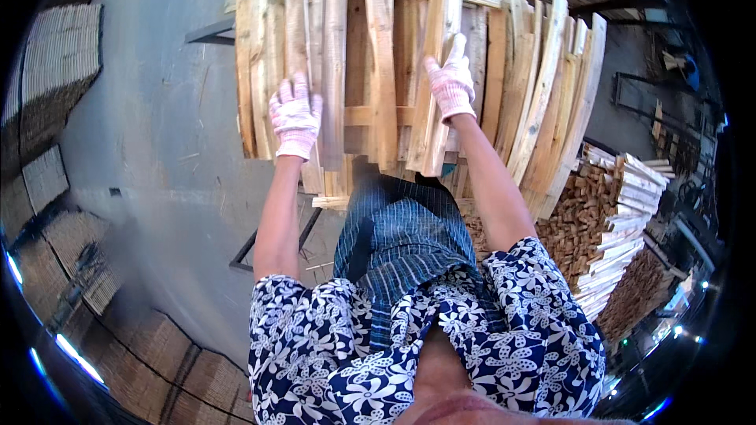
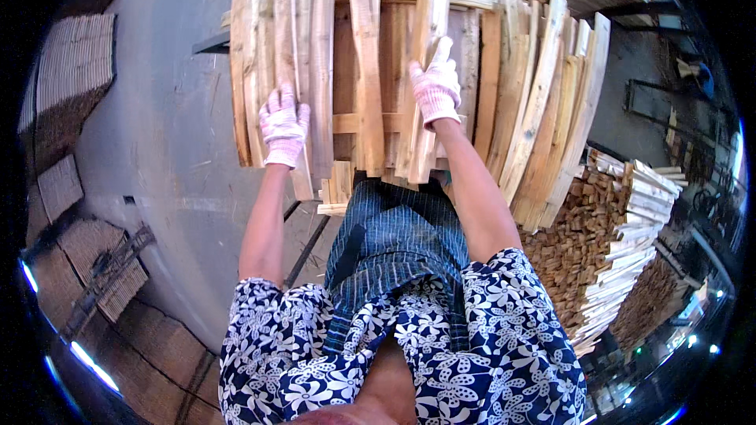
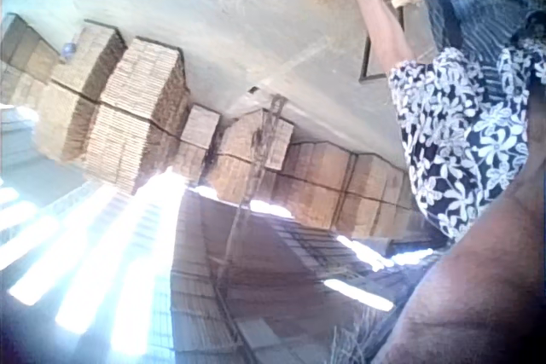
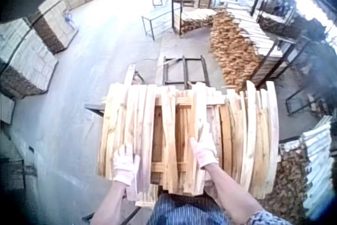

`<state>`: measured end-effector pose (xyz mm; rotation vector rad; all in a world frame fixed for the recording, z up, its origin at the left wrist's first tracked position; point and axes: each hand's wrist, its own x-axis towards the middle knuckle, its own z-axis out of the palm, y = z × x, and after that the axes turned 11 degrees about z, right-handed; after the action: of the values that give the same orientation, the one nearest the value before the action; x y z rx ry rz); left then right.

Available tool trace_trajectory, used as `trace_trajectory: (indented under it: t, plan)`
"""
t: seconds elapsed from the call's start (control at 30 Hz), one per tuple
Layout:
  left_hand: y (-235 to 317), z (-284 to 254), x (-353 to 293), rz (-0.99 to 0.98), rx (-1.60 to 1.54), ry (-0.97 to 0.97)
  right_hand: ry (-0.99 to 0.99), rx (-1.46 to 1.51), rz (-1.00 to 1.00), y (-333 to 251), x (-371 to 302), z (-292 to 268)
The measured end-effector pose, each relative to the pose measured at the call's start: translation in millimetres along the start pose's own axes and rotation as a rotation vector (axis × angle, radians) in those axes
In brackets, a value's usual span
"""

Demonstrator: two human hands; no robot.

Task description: The person repeatedly picks up small wooden planks from a nearby pile and places them onto a growing stack on a metal rack. The person wears gloves and handles the planks one by one, aligning them as they build the stack higher.

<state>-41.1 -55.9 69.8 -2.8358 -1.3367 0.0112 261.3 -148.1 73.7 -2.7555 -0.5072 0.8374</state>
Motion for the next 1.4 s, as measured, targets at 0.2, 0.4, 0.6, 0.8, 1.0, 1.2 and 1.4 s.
trace_trajectory:
  t: [0.2, 0.4, 0.6, 0.8, 1.0, 1.2, 1.4]
  plan:
    - [-82.0, -5.9, 28.8, -0.081, -0.274, 0.233, 0.166, 0.016, -0.001, 3.9, 18.6, 32.4]
    - [-162.3, 65.5, -10.4, -0.456, -0.726, -0.108, 0.06, 0.131, -0.108, -23.7, -20.2, 16.2]
    - [-83.1, 12.7, 15.4, -0.53, -0.74, -0.23, -0.07, 0.213, -0.094, -38.9, -38.6, 35.4]
    - [-65.2, 3.1, 20.8, -0.402, -0.335, 0.038, -0.052, 0.293, -0.29, 30.5, -48.4, -16.2]
    - [130.2, -43.1, 24.7, 0.042, -1.16, 0.103, 0.479, 0.158, -0.153, 194.4, -24.2, -111.0]
    - [400.0, -47.9, -26.8, 0.241, -1.14, -0.545, 0.368, -0.142, 0.049, 296.8, 29.2, -158.3]
    - [468.4, -52.5, -59.4, -0.143, -1.022, -1.061, 0.31, -0.2, 0.067, 308.9, 34.1, -131.9]
